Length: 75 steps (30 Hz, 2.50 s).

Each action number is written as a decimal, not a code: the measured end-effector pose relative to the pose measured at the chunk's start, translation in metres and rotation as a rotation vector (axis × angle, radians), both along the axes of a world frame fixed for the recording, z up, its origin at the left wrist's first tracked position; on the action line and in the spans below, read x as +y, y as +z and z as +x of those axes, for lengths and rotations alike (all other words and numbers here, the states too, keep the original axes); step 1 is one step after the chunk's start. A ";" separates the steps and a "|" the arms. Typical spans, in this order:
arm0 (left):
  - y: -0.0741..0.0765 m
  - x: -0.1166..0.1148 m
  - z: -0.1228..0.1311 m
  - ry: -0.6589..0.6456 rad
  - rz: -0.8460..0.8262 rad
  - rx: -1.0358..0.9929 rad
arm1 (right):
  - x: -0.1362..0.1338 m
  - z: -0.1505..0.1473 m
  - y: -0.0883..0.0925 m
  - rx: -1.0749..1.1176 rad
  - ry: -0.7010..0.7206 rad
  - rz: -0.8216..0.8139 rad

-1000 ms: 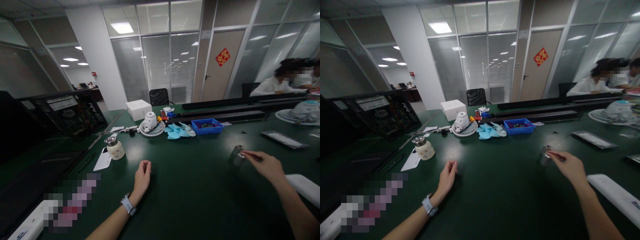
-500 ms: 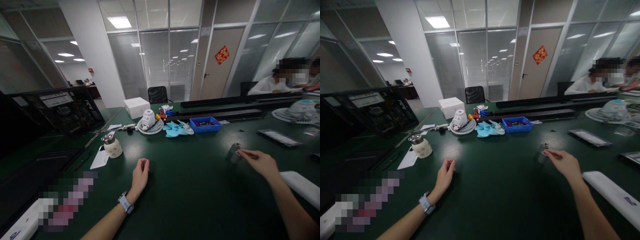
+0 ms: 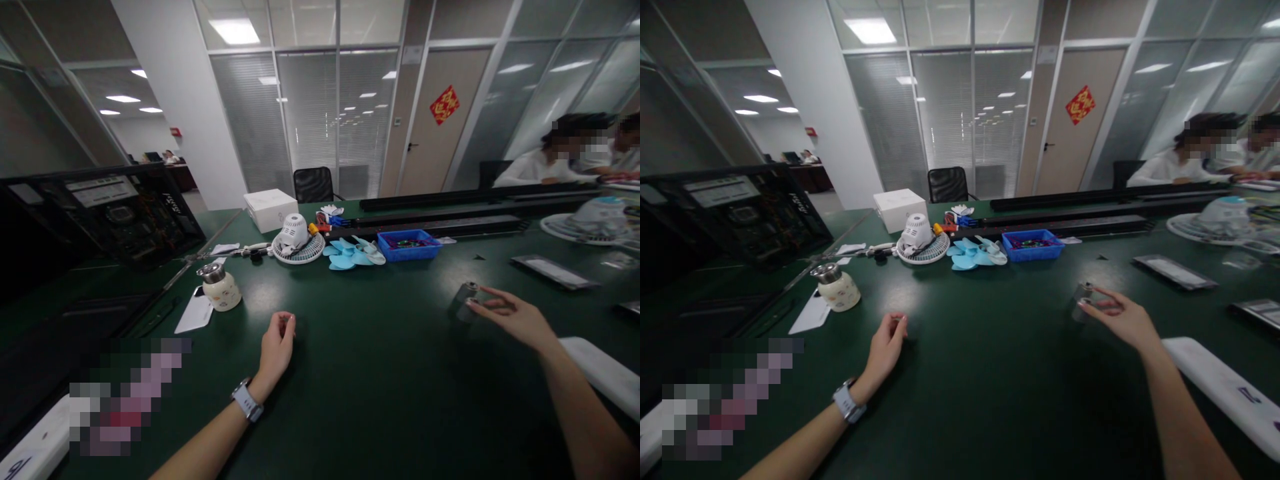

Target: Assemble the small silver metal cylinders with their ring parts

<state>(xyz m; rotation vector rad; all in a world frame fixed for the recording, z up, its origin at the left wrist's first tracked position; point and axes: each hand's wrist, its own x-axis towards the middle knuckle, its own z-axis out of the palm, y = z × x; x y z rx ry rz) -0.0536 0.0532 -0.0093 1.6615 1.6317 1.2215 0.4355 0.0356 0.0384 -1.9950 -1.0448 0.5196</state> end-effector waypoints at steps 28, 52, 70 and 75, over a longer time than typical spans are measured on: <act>-0.002 0.001 0.000 -0.007 0.007 0.008 | 0.007 -0.010 -0.016 -0.202 0.060 0.007; 0.020 -0.009 0.035 -0.226 0.217 0.175 | 0.014 -0.241 -0.037 0.044 0.928 0.271; 0.027 0.004 0.031 -0.157 0.220 0.344 | 0.016 -0.240 -0.043 0.046 0.959 0.295; 0.004 0.000 0.009 -0.151 0.056 0.509 | 0.013 -0.239 -0.038 0.050 0.967 0.255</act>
